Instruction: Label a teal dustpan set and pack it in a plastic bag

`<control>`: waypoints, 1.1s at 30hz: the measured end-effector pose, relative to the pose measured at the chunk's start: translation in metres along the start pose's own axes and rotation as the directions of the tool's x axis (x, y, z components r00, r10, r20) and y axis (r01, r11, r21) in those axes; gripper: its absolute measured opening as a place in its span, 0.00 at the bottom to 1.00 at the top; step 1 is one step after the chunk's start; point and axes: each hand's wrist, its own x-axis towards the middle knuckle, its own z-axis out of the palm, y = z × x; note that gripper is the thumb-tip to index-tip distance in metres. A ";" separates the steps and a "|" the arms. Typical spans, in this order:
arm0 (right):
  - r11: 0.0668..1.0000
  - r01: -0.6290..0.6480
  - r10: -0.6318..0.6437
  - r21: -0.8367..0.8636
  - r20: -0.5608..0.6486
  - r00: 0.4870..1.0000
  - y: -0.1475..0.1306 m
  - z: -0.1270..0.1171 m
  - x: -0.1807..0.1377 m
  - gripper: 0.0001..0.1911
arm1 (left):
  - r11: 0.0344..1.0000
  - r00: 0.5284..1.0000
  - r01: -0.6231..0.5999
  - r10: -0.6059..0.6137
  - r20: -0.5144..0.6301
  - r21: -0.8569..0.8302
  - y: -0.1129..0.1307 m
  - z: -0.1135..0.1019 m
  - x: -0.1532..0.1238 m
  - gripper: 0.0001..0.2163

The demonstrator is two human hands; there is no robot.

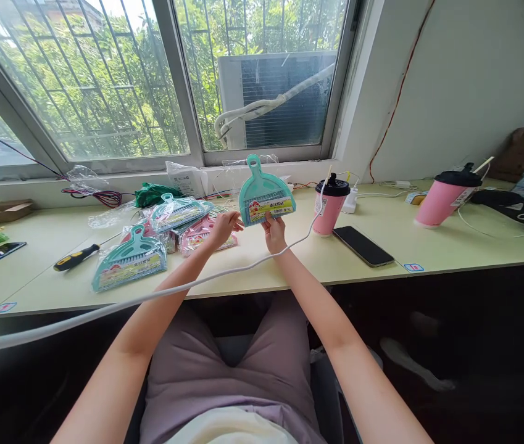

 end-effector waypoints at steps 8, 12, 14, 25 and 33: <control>0.999 0.030 -0.031 0.027 0.049 0.998 -0.001 0.003 -0.004 0.19 | 0.984 0.992 -0.038 0.058 -0.115 0.176 -0.012 0.010 -0.019 0.23; 0.999 0.037 -0.038 0.021 0.053 0.998 -0.002 0.004 -0.005 0.17 | 0.999 0.972 0.014 -0.004 -0.234 0.039 -0.013 0.016 -0.014 0.31; 0.999 0.033 -0.034 0.022 0.058 0.998 -0.003 0.005 -0.005 0.17 | 1.000 0.959 -0.013 0.005 -0.283 -0.025 -0.012 0.023 -0.007 0.37; 0.997 -0.052 0.046 0.053 0.111 0.993 -0.009 0.008 -0.010 0.16 | 0.971 0.873 -0.198 0.113 -0.475 -0.133 -0.004 0.051 0.008 0.21; 0.996 -0.082 0.080 0.039 0.053 0.995 -0.015 0.007 -0.012 0.20 | 0.986 0.891 -0.149 0.100 -0.444 -0.078 0.004 0.053 -0.008 0.21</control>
